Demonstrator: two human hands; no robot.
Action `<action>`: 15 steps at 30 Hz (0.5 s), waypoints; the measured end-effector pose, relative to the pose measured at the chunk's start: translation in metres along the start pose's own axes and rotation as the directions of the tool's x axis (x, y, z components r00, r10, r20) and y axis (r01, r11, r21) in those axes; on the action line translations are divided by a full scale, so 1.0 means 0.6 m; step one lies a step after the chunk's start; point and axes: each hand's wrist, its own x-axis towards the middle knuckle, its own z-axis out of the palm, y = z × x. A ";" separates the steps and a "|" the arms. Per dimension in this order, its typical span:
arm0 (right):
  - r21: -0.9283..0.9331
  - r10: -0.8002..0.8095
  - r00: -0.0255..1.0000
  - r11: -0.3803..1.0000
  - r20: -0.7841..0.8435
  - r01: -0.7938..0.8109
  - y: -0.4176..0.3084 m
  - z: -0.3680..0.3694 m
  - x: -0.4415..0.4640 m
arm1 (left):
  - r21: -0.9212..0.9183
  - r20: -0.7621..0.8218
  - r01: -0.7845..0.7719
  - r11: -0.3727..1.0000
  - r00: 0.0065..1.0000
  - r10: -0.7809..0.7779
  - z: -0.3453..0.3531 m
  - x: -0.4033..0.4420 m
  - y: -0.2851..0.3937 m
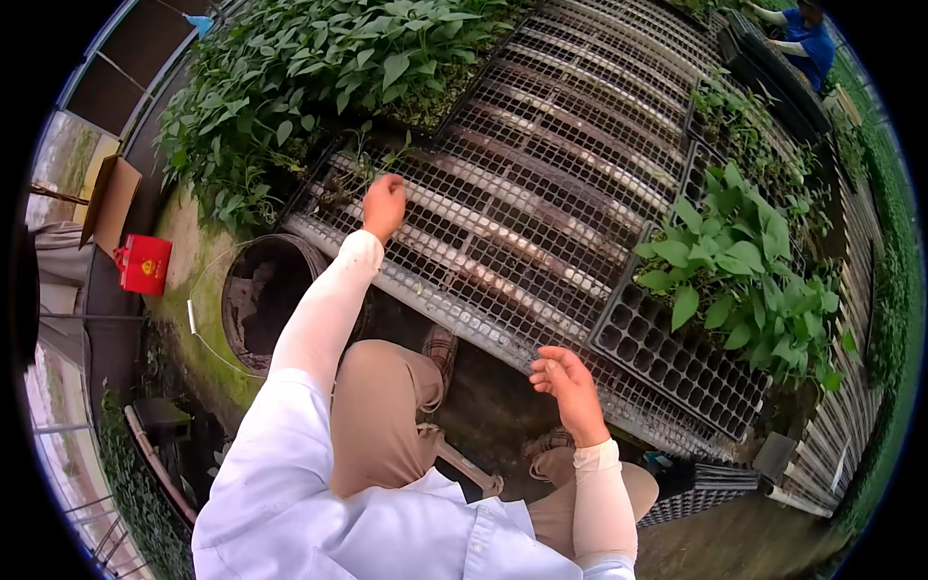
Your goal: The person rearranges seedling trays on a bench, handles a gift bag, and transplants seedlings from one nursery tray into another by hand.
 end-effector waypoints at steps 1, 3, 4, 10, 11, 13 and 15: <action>-0.026 0.024 1.000 0.999 -0.005 -0.024 0.004 -0.005 0.006 | 0.183 -0.113 0.050 0.982 0.993 -0.030 -0.008 0.000 -0.002; -0.063 0.047 0.999 0.997 -0.012 -0.047 0.008 -0.014 0.013 | 0.392 -0.308 0.143 0.909 0.951 -0.017 -0.037 0.014 0.001; -0.079 0.063 0.998 0.995 -0.007 -0.063 0.010 -0.016 0.014 | 0.458 -0.349 0.185 0.870 0.937 -0.015 -0.048 0.030 -0.021; -0.207 0.120 0.993 0.972 0.022 -0.112 0.023 -0.016 0.019 | 0.615 0.016 0.184 0.767 0.969 -0.246 -0.121 0.086 -0.105; -0.230 0.133 0.990 0.966 0.043 -0.120 0.019 -0.009 0.018 | 0.603 0.054 0.142 0.785 0.975 -0.217 -0.119 0.091 -0.121; -0.250 0.140 0.988 0.961 0.057 -0.122 0.014 -0.001 0.023 | 0.587 0.094 0.092 0.805 0.979 -0.180 -0.117 0.102 -0.140; -0.277 0.139 0.987 0.954 0.080 -0.112 0.015 0.004 0.021 | 0.536 0.050 0.033 0.844 0.996 -0.071 -0.115 0.102 -0.150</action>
